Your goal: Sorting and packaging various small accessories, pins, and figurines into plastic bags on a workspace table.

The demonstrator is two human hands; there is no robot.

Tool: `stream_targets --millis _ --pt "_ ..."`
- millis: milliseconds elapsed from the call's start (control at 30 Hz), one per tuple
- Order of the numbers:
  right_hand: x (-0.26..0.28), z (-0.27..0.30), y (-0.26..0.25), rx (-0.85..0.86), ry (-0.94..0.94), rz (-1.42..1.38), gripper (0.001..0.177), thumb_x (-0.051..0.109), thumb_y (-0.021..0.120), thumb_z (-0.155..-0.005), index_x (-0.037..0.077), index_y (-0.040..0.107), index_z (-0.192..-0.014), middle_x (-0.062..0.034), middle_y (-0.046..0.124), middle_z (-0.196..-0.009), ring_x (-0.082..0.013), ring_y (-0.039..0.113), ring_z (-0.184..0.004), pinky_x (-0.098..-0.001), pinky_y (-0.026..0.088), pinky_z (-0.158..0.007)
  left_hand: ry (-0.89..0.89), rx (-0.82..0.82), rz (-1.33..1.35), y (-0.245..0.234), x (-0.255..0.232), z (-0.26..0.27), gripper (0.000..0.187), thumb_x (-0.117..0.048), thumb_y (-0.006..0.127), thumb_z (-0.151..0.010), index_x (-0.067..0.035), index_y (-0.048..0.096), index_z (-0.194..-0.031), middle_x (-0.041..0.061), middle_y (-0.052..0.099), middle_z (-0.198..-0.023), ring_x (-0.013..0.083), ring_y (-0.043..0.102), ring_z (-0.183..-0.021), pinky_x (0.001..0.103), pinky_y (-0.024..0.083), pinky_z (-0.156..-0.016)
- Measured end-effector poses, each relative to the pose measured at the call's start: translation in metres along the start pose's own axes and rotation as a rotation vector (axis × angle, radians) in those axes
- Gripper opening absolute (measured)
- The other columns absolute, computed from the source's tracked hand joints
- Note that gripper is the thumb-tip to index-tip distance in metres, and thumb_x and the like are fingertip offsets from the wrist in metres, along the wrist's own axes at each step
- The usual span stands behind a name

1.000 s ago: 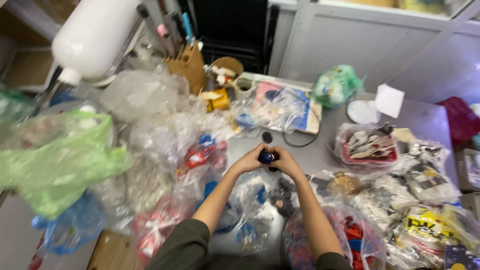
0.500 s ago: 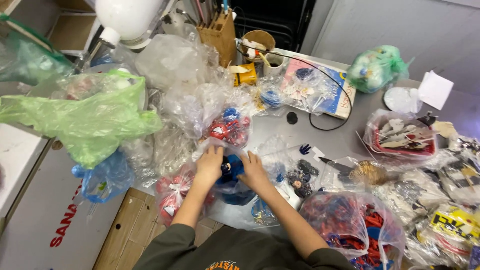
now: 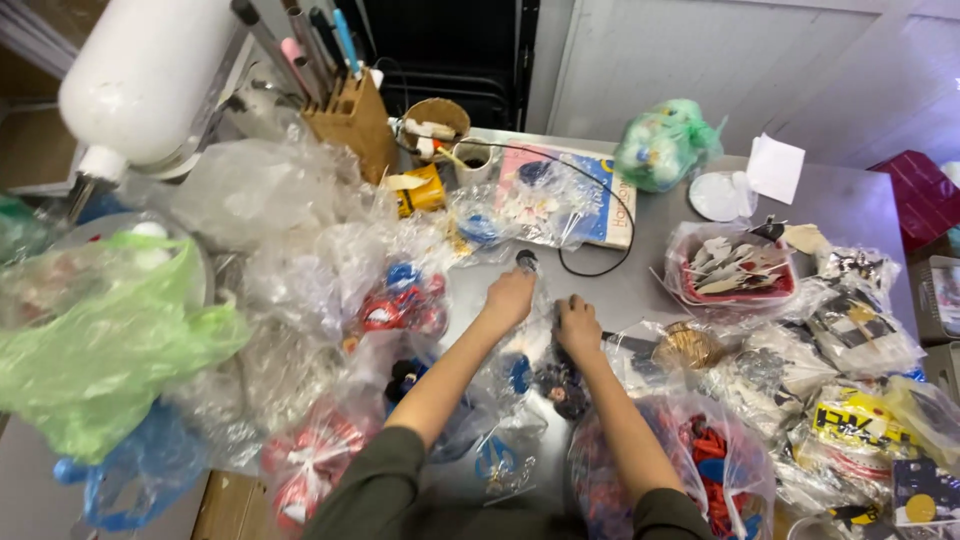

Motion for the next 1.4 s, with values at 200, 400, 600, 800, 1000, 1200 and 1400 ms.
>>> stream_targets --millis 200,400,600,800,1000,1200,1400 --pt "-0.027 0.004 0.017 0.05 -0.002 -0.048 0.035 0.017 0.078 -0.075 0.015 0.07 -0.108 -0.0077 0.065 -0.115 -0.0337 0.062 -0.111 -0.0453 0.057 -0.088 0.054 -0.148 -0.189 0.065 0.014 -0.079 0.046 -0.016 0.061 -0.083 -0.023 0.064 -0.128 0.012 0.055 -0.13 0.0377 0.055 -0.121 0.057 0.054 -0.086" --pt "-0.056 0.005 0.011 0.129 0.547 -0.86 0.028 0.017 0.067 -0.091 0.008 0.068 -0.117 -0.0086 0.073 -0.109 -0.0267 0.069 -0.092 -0.0374 0.057 -0.08 -0.233 0.079 0.078 0.073 0.029 -0.068 0.022 -0.016 0.059 -0.094 -0.019 0.069 -0.113 0.018 0.053 -0.133 0.0409 0.05 -0.126 0.053 0.05 -0.097" --pt "-0.045 0.015 0.082 0.156 0.685 -1.996 0.038 0.013 0.057 -0.094 0.002 0.058 -0.13 -0.0183 0.066 -0.12 -0.0249 0.064 -0.1 -0.0382 0.056 -0.086 -0.235 0.208 0.35 0.148 0.075 -0.056 0.028 -0.015 0.075 -0.073 -0.014 0.067 -0.1 0.014 0.074 -0.098 0.0343 0.07 -0.096 0.045 0.056 -0.086" --pt "0.013 0.036 0.053 0.189 0.899 -2.163 0.036 0.023 0.057 -0.096 0.002 0.056 -0.127 -0.0177 0.064 -0.124 -0.028 0.067 -0.109 -0.041 0.055 -0.095 -0.269 -0.004 0.597 0.01 0.041 -0.026 0.056 -0.035 0.09 -0.057 -0.01 0.059 -0.097 0.009 0.072 -0.085 0.0284 0.072 -0.083 0.041 0.055 -0.075" --pt "0.021 0.043 0.045 0.023 0.731 -2.082 0.032 0.015 0.058 -0.097 0.004 0.056 -0.127 -0.0128 0.062 -0.117 -0.024 0.063 -0.106 -0.0416 0.056 -0.099 -0.058 -0.233 0.764 -0.152 0.007 0.049 0.034 -0.032 0.067 -0.094 -0.006 0.049 -0.107 0.017 0.063 -0.09 0.0362 0.064 -0.082 0.045 0.052 -0.076" --pt "0.16 0.076 0.003 0.309 0.33 -1.904 0.044 -0.006 0.055 -0.08 -0.004 0.058 -0.124 -0.0166 0.062 -0.113 -0.0263 0.062 -0.101 -0.0393 0.052 -0.094 -0.369 0.104 -0.19 -0.115 0.072 0.22 0.033 -0.024 0.061 -0.088 -0.014 0.063 -0.118 0.016 0.072 -0.1 0.0372 0.07 -0.095 0.052 0.054 -0.081" --pt "0.263 0.093 -0.026 0.392 -0.483 -1.024 0.041 0.013 0.072 -0.092 0.001 0.059 -0.13 -0.0194 0.056 -0.137 -0.032 0.051 -0.132 -0.0425 0.039 -0.109 -0.318 -0.057 -0.32 -0.217 0.046 0.249 0.045 -0.031 0.075 -0.073 -0.007 0.064 -0.109 0.015 0.067 -0.112 0.0351 0.06 -0.116 0.051 0.049 -0.095"
Point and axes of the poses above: each hand's wrist, its own z-axis away from the middle knuckle, its own y-axis out of the palm, x = y × z, the point moved 8 cm from there along -z, towards the middle knuckle
